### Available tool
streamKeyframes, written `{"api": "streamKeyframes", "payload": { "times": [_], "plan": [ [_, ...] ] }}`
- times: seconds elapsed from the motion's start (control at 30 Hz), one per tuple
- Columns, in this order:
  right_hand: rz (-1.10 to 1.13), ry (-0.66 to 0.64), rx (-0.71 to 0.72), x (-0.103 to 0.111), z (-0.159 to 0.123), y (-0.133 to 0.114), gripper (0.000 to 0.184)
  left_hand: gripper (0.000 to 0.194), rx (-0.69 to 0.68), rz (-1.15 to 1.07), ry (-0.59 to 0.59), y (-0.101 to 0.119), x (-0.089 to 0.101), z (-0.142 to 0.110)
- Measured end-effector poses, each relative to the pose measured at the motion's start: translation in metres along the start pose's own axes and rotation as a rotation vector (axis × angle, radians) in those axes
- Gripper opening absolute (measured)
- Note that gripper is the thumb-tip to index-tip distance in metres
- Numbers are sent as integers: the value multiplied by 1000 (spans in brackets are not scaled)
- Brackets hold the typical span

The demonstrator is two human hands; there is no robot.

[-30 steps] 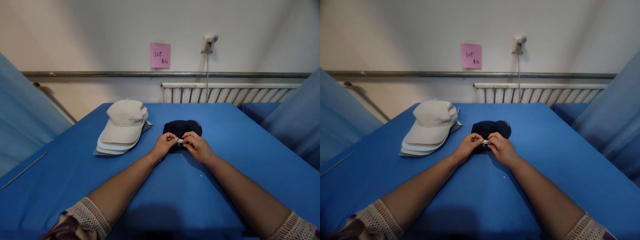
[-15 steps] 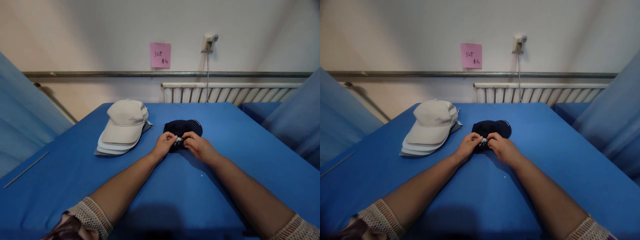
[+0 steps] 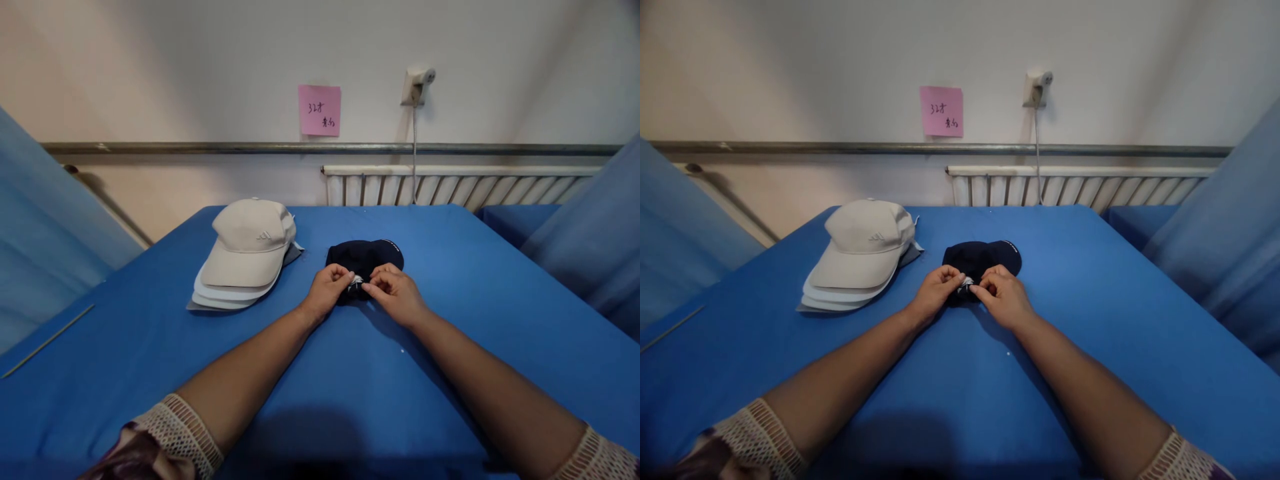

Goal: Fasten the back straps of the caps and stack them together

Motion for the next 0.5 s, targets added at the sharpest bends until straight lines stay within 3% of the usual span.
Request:
{"api": "streamKeyframes", "payload": {
  "times": [0.17, 0.37, 0.5],
  "plan": [
    [73, 18, -39, -6, -1, 5, 16, 29, -4, -9, 1, 0, 0, 0],
    [67, -168, 143, 2, 2, 0, 13, 30, 21, -20, 4, 0, 1, 0],
    [52, -136, 80, 5, 3, 4, 13, 30, 31, -26, 1, -1, 1, 0]
  ]
}}
Point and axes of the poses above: each hand's wrist, its own z-axis towards the middle knuckle, its own x-axis out of the back of the hand, y = z × x, the point moved 3 cm from there along z, towards the middle knuckle, and after that the axes turned 7 degrees about y, right-handed, at the moved point
